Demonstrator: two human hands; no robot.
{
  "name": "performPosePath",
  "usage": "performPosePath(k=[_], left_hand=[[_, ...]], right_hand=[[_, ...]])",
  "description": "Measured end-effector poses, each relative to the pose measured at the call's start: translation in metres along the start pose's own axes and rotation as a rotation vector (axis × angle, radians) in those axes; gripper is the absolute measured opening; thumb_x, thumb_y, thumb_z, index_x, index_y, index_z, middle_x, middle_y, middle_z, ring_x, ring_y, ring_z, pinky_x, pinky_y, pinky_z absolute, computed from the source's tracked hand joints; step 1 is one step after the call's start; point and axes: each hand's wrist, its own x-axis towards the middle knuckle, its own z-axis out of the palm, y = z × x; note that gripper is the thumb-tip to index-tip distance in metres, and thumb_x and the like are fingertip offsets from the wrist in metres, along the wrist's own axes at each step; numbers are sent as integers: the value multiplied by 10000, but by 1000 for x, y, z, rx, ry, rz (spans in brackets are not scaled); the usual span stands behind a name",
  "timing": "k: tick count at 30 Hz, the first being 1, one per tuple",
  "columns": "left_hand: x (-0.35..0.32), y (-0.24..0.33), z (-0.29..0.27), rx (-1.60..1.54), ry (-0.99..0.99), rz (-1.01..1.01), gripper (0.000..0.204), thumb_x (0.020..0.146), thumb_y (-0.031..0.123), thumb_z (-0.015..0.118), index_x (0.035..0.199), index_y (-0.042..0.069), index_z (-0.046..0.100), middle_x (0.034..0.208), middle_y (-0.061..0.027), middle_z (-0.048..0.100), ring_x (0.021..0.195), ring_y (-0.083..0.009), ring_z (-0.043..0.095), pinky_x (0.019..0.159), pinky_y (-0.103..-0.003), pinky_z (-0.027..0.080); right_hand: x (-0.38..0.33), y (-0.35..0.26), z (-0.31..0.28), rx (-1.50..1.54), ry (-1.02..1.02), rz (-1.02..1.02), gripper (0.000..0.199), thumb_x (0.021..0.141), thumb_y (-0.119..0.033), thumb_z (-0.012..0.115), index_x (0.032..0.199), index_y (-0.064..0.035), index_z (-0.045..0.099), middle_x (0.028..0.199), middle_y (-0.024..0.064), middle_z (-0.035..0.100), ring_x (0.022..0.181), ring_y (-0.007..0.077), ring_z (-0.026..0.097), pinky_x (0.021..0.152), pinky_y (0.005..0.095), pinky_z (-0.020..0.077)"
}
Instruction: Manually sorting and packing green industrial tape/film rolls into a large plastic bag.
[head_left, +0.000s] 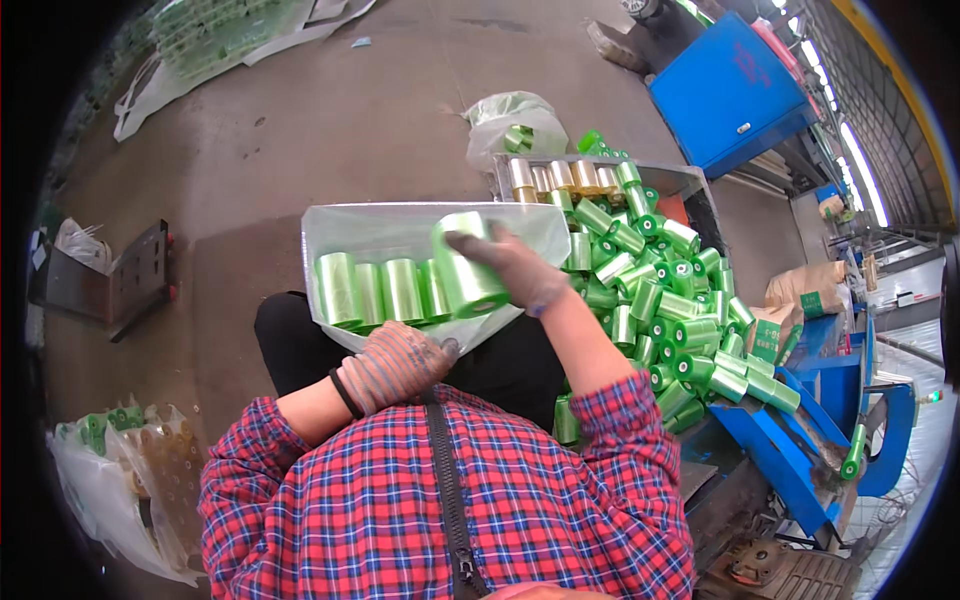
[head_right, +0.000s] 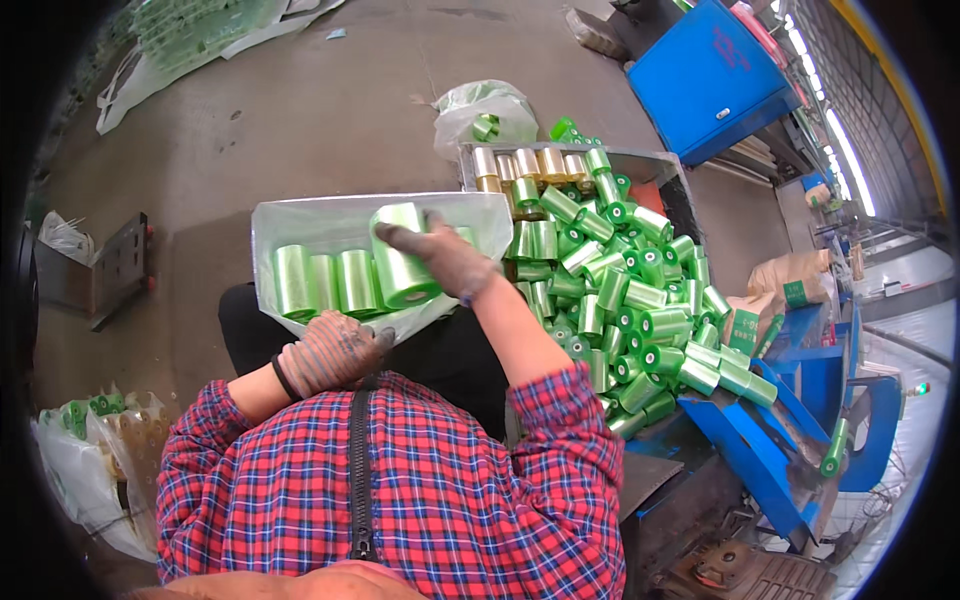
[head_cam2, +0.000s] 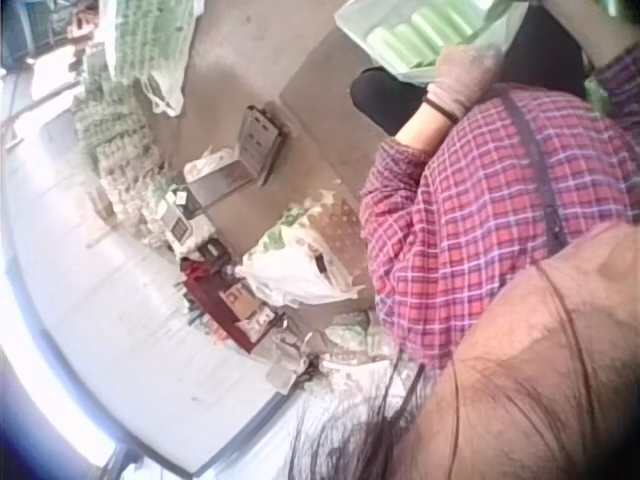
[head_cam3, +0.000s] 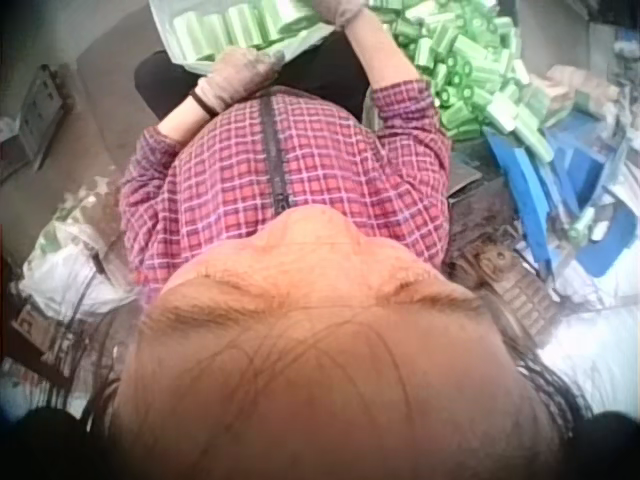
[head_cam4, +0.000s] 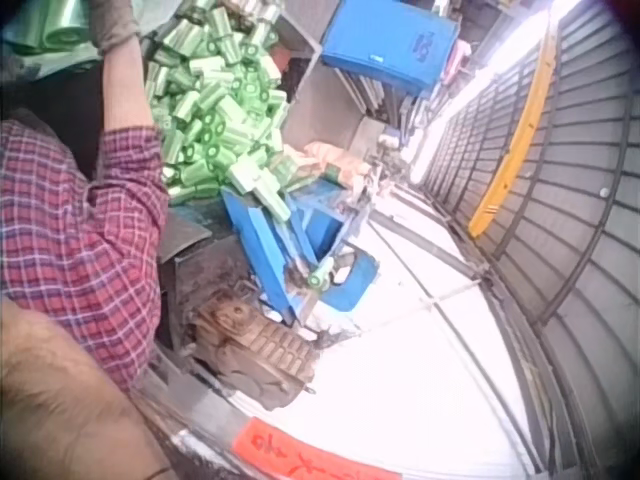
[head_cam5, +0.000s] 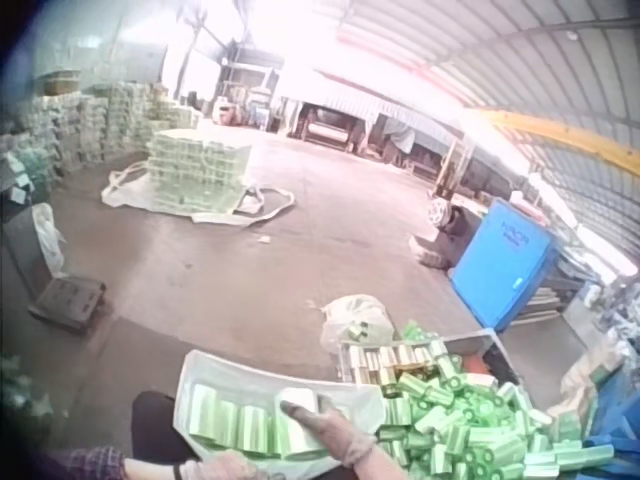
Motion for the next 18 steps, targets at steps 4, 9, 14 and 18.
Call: performPosePath(k=[4, 9, 14, 18], left_hand=[[-3, 0, -1, -5, -149, -31, 192, 699, 179, 568, 855, 69, 546, 529, -105, 534, 466, -264, 564, 388, -401, 425], [4, -12, -5, -136, -45, 0, 98, 742, 192, 569, 785, 111, 604, 556, -76, 563, 491, -225, 582, 398, -367, 460], [15, -28, -34, -526, -14, -333, 238, 753, 158, 609, 931, 1, 607, 655, -129, 571, 596, -264, 578, 577, -364, 438], [27, -46, -49, -679, 182, -569, 225, 843, 63, 492, 1022, -30, 590, 719, -84, 606, 634, -135, 561, 615, -249, 431]], right_hand=[[55, 3, 63, -782, -235, 467, 831, 768, -577, 473, 1203, 123, 363, 1118, 283, 504, 1085, 342, 506, 889, 410, 417], [55, 14, 9, -753, -11, 161, 485, 818, -428, 508, 1086, -26, 547, 1074, 183, 568, 955, 278, 575, 785, 412, 471], [-23, 138, -122, -29, 752, 216, 410, 771, -368, 525, 953, -14, 622, 912, 220, 609, 911, 327, 578, 772, 350, 457], [-93, 284, -65, -85, 151, 923, 554, 736, -476, 540, 1035, -13, 596, 1065, 221, 572, 999, 365, 542, 887, 386, 401]])
